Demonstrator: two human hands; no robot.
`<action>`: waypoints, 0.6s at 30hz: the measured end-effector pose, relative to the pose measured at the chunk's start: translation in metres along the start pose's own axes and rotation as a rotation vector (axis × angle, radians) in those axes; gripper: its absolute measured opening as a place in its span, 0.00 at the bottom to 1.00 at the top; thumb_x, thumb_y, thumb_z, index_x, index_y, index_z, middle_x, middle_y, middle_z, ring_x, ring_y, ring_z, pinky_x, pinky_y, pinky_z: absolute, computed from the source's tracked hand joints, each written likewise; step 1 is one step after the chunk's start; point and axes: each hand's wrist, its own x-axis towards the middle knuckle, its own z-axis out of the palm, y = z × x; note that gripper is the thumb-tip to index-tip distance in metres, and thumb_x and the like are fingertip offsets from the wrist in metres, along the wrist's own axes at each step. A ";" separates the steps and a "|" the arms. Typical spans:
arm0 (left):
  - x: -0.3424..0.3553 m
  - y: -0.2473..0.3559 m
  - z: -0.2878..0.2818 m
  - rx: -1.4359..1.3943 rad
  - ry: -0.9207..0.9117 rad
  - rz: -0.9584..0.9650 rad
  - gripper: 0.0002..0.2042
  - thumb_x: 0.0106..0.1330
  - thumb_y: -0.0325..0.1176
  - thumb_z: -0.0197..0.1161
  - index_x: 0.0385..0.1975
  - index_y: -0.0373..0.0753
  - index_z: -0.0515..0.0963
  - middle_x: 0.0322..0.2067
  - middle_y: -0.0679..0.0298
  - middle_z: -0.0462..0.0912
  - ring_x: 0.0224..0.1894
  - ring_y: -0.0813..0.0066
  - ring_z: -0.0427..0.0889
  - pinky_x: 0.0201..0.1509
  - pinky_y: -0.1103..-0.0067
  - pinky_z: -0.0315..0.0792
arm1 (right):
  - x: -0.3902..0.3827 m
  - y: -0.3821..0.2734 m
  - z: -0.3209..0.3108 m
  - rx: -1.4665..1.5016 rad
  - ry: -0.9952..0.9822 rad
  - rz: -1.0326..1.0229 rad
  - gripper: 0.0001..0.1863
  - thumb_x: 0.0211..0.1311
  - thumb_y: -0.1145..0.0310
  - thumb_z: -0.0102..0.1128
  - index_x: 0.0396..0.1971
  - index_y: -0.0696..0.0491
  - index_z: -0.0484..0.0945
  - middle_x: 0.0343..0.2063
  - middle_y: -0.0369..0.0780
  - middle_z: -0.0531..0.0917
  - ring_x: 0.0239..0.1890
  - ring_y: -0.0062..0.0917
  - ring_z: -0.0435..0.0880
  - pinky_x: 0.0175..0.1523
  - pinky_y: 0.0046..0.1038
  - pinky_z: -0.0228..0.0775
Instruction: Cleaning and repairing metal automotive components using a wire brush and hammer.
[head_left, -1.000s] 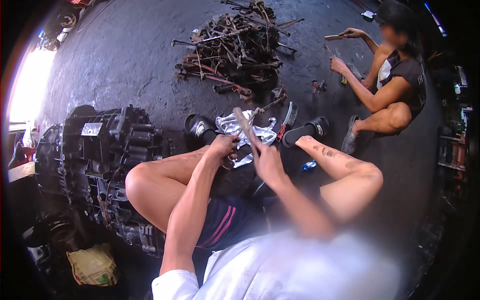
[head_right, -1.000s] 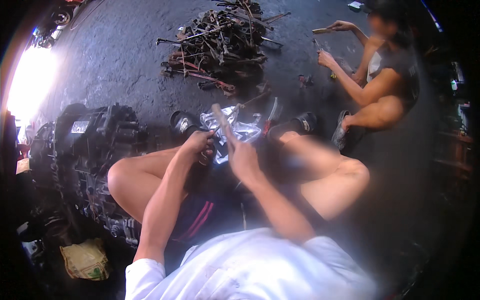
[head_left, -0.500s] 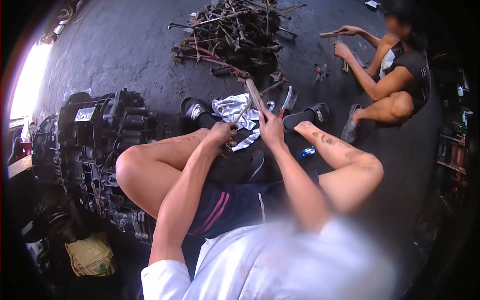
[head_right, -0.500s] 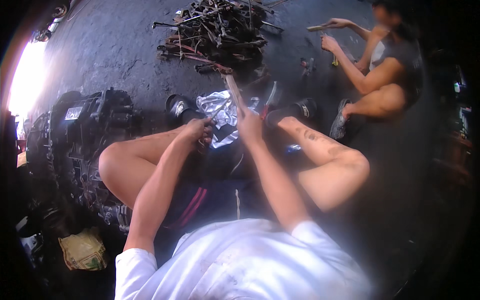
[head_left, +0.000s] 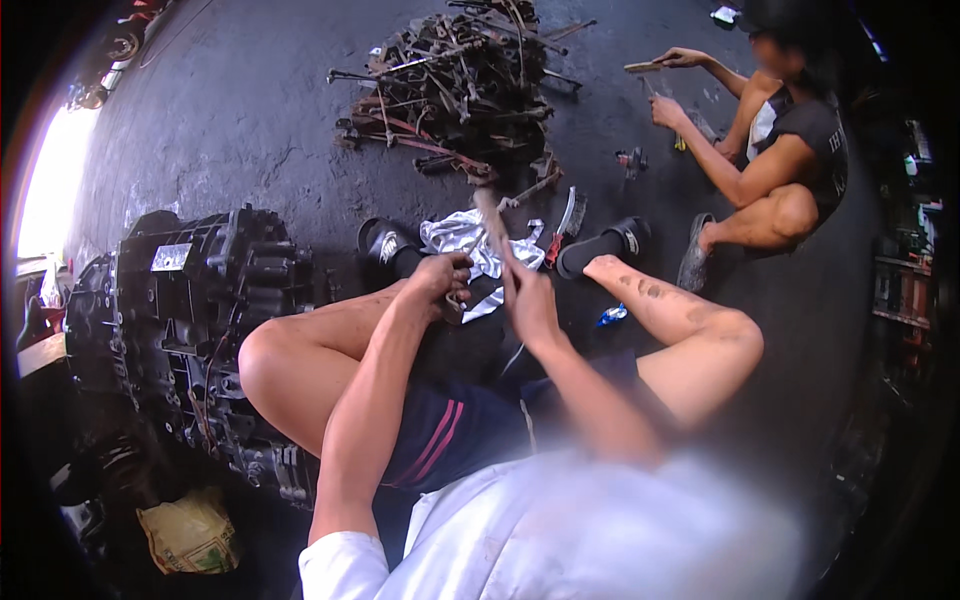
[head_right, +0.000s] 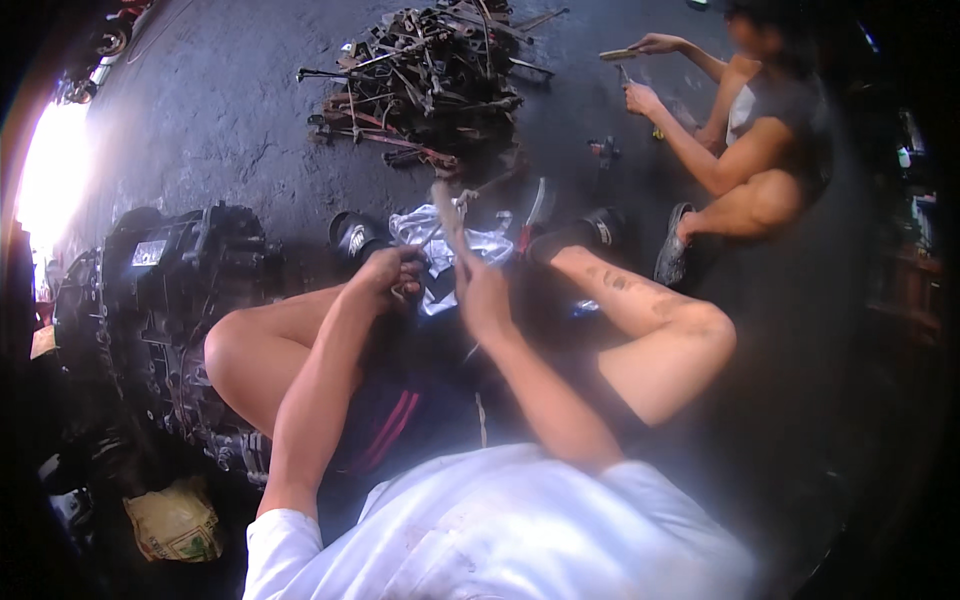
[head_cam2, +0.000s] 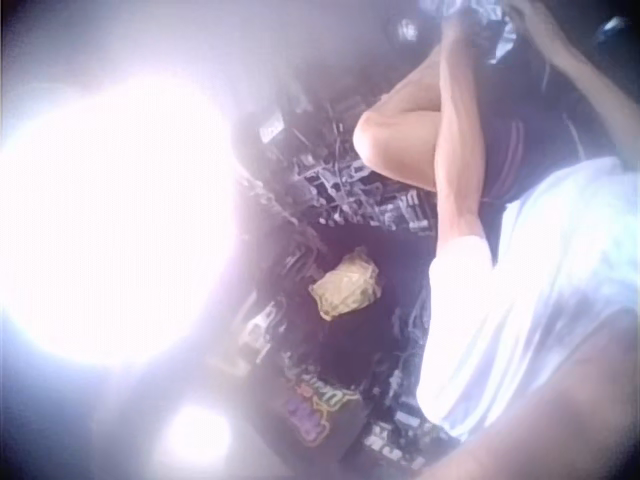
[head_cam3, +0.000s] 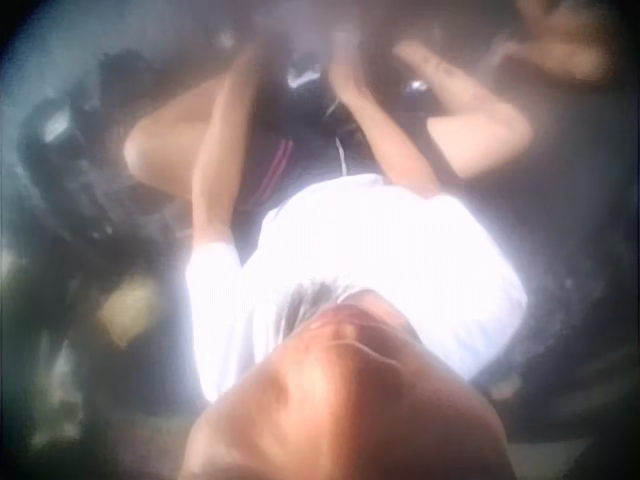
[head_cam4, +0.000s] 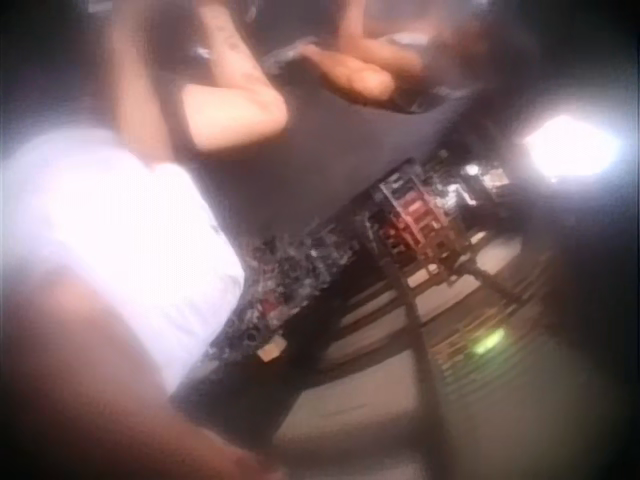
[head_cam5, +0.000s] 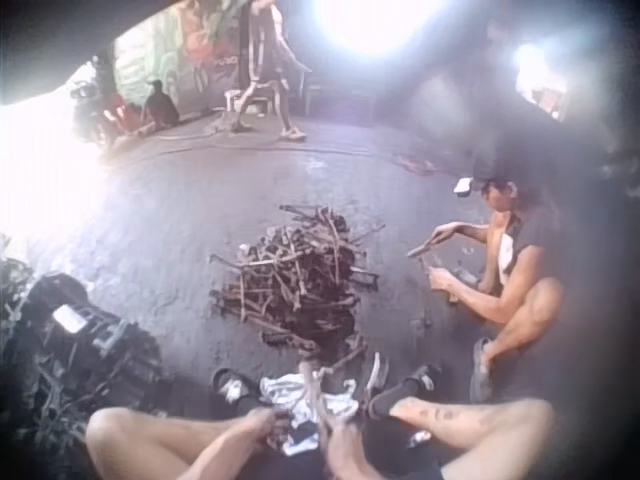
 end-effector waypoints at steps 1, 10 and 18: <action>-0.005 -0.004 0.007 0.066 0.043 0.022 0.10 0.76 0.35 0.48 0.33 0.38 0.72 0.15 0.75 0.60 0.13 0.87 0.54 0.16 0.83 0.60 | -0.014 -0.010 -0.011 0.015 -0.049 0.015 0.21 0.71 0.60 0.51 0.62 0.41 0.73 0.28 0.58 0.81 0.34 0.54 0.82 0.39 0.50 0.73; 0.019 -0.024 -0.010 0.809 0.214 0.348 0.15 0.72 0.38 0.54 0.33 0.32 0.82 0.23 0.61 0.81 0.22 0.74 0.78 0.32 0.73 0.73 | 0.099 0.025 -0.021 -0.018 0.118 0.050 0.21 0.71 0.59 0.51 0.61 0.47 0.74 0.40 0.55 0.83 0.46 0.51 0.81 0.49 0.47 0.74; -0.027 -0.061 0.006 -0.781 -0.423 -0.245 0.07 0.79 0.32 0.42 0.40 0.40 0.68 0.19 0.76 0.58 0.15 0.90 0.58 0.22 0.85 0.60 | 0.001 0.017 -0.100 0.228 -0.001 0.109 0.22 0.70 0.56 0.54 0.61 0.45 0.74 0.40 0.54 0.84 0.46 0.47 0.84 0.50 0.37 0.72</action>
